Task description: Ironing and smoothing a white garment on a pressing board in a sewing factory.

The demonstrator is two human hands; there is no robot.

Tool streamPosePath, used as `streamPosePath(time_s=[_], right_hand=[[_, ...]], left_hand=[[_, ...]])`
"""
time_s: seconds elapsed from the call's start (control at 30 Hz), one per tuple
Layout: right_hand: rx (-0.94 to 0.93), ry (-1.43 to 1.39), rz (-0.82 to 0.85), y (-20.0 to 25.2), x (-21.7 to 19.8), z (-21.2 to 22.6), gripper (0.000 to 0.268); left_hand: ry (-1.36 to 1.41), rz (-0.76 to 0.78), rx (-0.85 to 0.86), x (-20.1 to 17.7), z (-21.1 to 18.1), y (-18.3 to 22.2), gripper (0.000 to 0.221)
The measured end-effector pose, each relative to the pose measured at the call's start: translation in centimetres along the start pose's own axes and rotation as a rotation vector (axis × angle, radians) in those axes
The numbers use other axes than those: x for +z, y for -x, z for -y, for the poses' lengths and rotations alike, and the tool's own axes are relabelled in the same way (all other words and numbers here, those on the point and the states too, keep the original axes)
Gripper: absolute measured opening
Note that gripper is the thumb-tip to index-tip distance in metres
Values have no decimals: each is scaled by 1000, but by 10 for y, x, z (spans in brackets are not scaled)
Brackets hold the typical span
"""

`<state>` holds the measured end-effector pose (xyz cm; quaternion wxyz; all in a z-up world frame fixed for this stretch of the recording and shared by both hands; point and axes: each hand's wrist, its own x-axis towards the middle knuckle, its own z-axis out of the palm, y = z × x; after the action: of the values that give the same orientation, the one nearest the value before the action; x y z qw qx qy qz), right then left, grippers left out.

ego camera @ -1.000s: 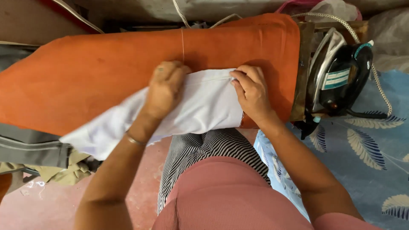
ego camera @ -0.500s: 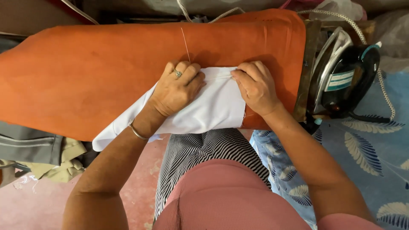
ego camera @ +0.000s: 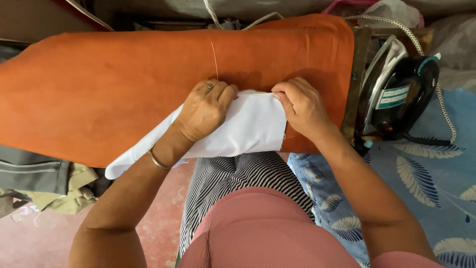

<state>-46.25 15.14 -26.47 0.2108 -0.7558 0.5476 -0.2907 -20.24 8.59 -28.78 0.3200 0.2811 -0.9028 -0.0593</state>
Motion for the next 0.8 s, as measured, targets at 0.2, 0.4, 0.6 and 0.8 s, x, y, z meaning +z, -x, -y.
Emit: streamPosePath(time_s=[0.2,0.4,0.6,0.8], right_hand=[[130,-11,157,-9,-7,-7,10],[-37,347,32,12,15,-23,12],[-78,264,-69,8,32,46,24],[-120,302,-77,26,59,52,34]], left_hand=[[79,372,-255,-18,-7,-15,14],[-94,411,-220,-6,-10,-5,11],[-154,321,-148,-4,-7,1,13],[-173,92,9,1,-2,10,18]])
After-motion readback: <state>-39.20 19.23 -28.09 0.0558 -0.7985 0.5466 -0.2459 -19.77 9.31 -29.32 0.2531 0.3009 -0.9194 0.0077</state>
